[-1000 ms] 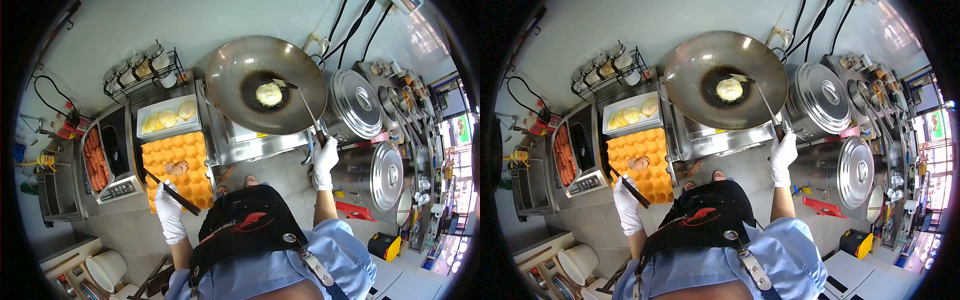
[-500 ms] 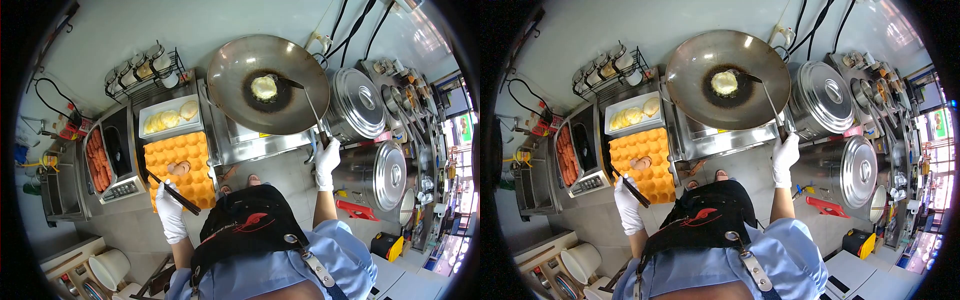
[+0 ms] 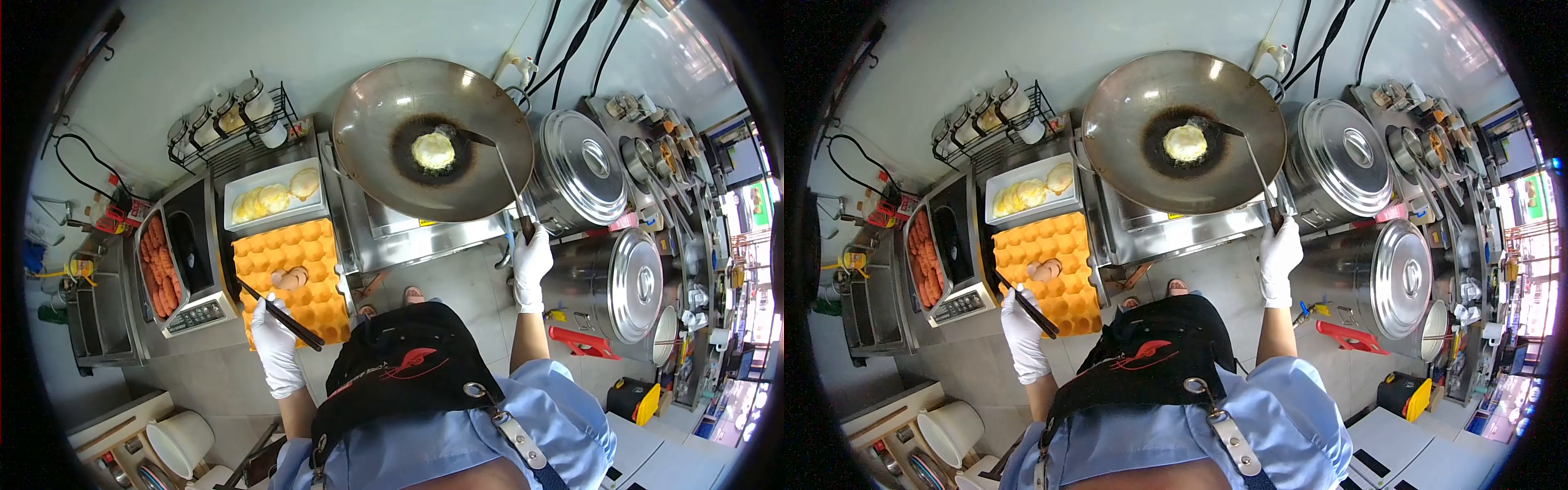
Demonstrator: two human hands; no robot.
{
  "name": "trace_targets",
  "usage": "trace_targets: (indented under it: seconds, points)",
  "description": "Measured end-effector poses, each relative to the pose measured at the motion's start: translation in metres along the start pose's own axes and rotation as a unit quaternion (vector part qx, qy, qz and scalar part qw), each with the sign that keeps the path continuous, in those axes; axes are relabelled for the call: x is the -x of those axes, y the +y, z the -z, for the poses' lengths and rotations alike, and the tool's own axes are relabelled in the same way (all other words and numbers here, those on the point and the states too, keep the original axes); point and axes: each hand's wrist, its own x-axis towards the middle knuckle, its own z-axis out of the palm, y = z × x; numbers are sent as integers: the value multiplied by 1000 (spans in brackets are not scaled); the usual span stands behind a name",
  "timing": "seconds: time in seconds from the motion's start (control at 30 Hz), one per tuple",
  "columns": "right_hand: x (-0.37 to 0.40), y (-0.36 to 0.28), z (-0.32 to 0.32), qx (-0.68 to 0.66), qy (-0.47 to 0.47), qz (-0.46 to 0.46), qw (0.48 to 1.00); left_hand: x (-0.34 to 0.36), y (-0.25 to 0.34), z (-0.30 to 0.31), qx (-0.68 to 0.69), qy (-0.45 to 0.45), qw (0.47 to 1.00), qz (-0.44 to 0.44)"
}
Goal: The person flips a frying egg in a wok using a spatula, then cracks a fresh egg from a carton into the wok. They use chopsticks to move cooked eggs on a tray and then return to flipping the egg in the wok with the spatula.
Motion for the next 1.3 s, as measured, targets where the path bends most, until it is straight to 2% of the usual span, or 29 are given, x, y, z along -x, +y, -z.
trace_targets:
  seconds: [0.33,0.47,0.9,1.07,1.17,1.3]
  points:
    - [1,5,-5,-11,-5,23,1000,2,-1,4,17,-20,1000,8]
    - [1,8,-8,-14,-5,27,1000,2,-2,5,22,3,1000,-3]
    - [2,2,-3,-31,-29,9,999,2,1,11,22,-1,1000,-2]
    - [-10,2,6,-17,-102,-6,995,2,4,19,9,1,1000,-13]
    - [-16,5,6,-19,-99,0,995,4,6,19,4,-22,1000,-2]
    - [-19,0,10,-17,-99,-3,995,4,4,19,0,14,1000,-20]
